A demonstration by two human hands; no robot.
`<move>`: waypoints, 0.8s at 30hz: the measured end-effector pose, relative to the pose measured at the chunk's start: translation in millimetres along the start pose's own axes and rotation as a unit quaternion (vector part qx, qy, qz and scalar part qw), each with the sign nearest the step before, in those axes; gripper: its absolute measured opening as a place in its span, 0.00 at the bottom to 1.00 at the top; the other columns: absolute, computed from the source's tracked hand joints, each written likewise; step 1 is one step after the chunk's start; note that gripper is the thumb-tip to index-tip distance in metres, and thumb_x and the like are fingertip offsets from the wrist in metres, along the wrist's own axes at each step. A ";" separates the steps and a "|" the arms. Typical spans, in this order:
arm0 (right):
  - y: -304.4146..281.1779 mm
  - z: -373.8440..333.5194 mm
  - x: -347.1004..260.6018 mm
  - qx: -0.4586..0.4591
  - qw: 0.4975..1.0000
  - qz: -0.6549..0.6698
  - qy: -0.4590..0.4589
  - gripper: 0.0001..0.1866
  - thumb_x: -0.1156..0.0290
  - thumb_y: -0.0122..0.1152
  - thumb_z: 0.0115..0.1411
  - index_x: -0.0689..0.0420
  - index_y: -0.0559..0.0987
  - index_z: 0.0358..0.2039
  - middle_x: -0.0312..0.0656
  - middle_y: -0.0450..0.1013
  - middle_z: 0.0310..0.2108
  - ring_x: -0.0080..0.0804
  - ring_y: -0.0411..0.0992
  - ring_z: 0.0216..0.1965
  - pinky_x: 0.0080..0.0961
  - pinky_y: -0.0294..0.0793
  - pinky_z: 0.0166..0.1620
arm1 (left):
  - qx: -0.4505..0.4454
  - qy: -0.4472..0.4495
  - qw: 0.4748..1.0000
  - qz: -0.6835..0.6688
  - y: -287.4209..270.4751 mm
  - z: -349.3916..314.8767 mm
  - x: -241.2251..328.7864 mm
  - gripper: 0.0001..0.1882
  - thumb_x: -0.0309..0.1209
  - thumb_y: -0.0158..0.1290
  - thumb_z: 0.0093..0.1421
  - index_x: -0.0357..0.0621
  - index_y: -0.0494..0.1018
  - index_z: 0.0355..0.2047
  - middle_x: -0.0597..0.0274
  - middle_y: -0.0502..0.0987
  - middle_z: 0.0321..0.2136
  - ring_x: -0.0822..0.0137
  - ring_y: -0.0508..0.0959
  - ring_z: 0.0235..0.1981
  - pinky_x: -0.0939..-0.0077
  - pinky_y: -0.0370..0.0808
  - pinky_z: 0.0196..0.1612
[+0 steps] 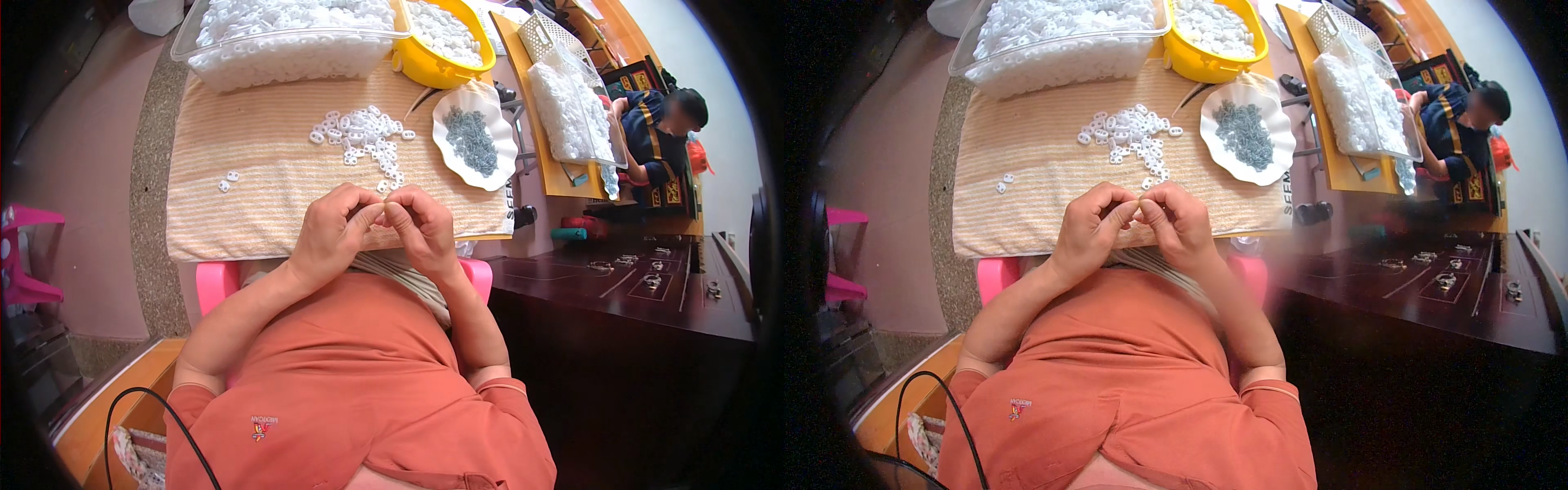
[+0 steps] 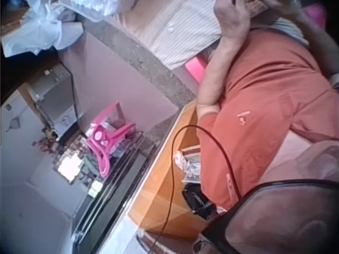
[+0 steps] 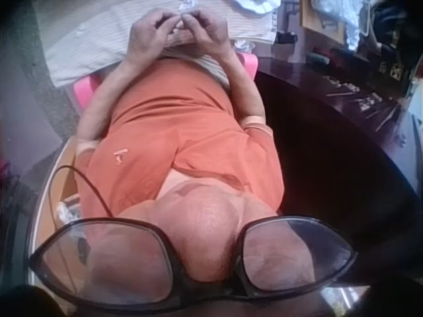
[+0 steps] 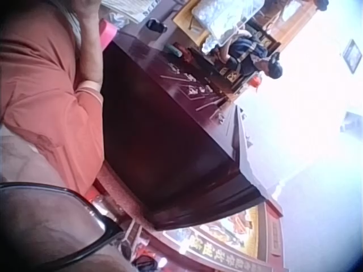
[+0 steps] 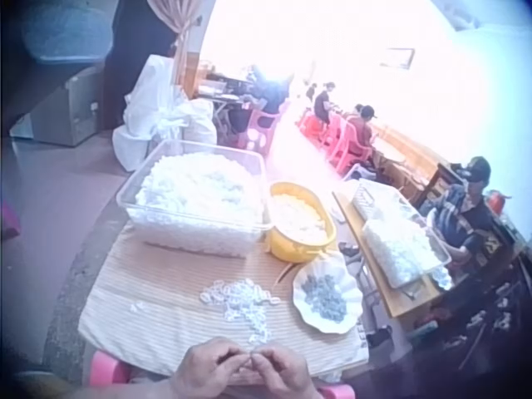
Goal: Assembling small white plastic components by hand on a workbench.
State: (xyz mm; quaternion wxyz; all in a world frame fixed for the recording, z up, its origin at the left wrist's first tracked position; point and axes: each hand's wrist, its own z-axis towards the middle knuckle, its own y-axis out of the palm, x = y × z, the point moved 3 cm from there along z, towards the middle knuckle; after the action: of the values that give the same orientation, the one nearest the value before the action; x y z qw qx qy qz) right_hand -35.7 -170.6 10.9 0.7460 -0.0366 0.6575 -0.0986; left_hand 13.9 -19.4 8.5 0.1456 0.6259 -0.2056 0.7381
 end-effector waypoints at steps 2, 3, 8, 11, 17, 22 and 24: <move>-0.6 0.2 5.3 0.007 0.999 -0.027 -0.024 0.02 0.78 0.55 0.62 0.62 0.75 0.32 0.39 0.72 0.27 0.23 0.72 0.29 0.19 0.72 0.32 | -0.006 -0.015 0.999 -0.027 0.9 0.1 -3.6 0.06 0.26 0.53 0.60 0.34 0.75 0.34 0.54 0.77 0.27 0.64 0.79 0.28 0.73 0.74 0.31; -1.0 0.2 6.2 0.014 0.997 -0.053 -0.048 0.01 0.78 0.56 0.61 0.62 0.75 0.32 0.40 0.72 0.26 0.25 0.72 0.28 0.20 0.72 0.31 | -0.012 -0.031 0.998 -0.055 1.4 0.1 -5.2 0.06 0.26 0.52 0.61 0.34 0.75 0.35 0.55 0.78 0.28 0.68 0.79 0.29 0.75 0.74 0.31; 3.3 -1.0 3.3 0.029 0.994 -0.077 -0.074 0.02 0.81 0.57 0.58 0.61 0.74 0.33 0.43 0.71 0.27 0.30 0.72 0.26 0.22 0.72 0.30 | -0.029 -0.093 0.987 -0.126 0.9 -0.5 -7.7 0.08 0.28 0.51 0.64 0.33 0.74 0.36 0.60 0.78 0.28 0.75 0.78 0.30 0.81 0.75 0.32; 4.3 -1.6 1.4 0.036 0.994 -0.072 -0.074 0.04 0.82 0.58 0.57 0.61 0.74 0.33 0.43 0.70 0.28 0.31 0.72 0.26 0.23 0.72 0.30 | -0.029 -0.108 0.981 -0.159 1.7 -0.1 -10.4 0.09 0.29 0.51 0.64 0.33 0.74 0.36 0.62 0.77 0.28 0.77 0.76 0.29 0.83 0.75 0.32; 0.4 -0.3 -5.5 0.033 0.982 -0.146 -0.119 0.06 0.84 0.58 0.56 0.62 0.73 0.34 0.47 0.71 0.28 0.39 0.73 0.28 0.28 0.73 0.31 | -0.037 -0.137 0.963 -0.231 4.6 0.4 -13.6 0.10 0.31 0.52 0.64 0.34 0.74 0.35 0.65 0.76 0.26 0.79 0.74 0.27 0.84 0.75 0.31; -25.3 6.0 -16.4 0.080 0.942 -0.286 -0.160 0.05 0.81 0.58 0.57 0.61 0.74 0.34 0.49 0.72 0.29 0.47 0.73 0.29 0.35 0.72 0.32 | -0.020 -0.188 0.935 -0.300 5.4 2.2 -19.8 0.09 0.32 0.54 0.64 0.37 0.74 0.34 0.67 0.74 0.25 0.79 0.74 0.26 0.84 0.75 0.31; -44.9 11.8 -13.6 0.133 0.913 -0.351 -0.162 0.04 0.80 0.58 0.57 0.59 0.73 0.33 0.48 0.72 0.29 0.46 0.73 0.28 0.35 0.72 0.31 | -0.021 -0.192 0.931 -0.309 5.7 2.5 -19.2 0.09 0.32 0.54 0.63 0.38 0.74 0.33 0.67 0.74 0.25 0.78 0.74 0.26 0.83 0.76 0.31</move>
State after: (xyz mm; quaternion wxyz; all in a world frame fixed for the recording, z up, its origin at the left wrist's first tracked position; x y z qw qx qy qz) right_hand -30.0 -212.7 34.0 0.7576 -0.1813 0.4534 -0.4331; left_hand 16.7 -24.7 -10.8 0.3373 0.7848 -0.0412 0.5183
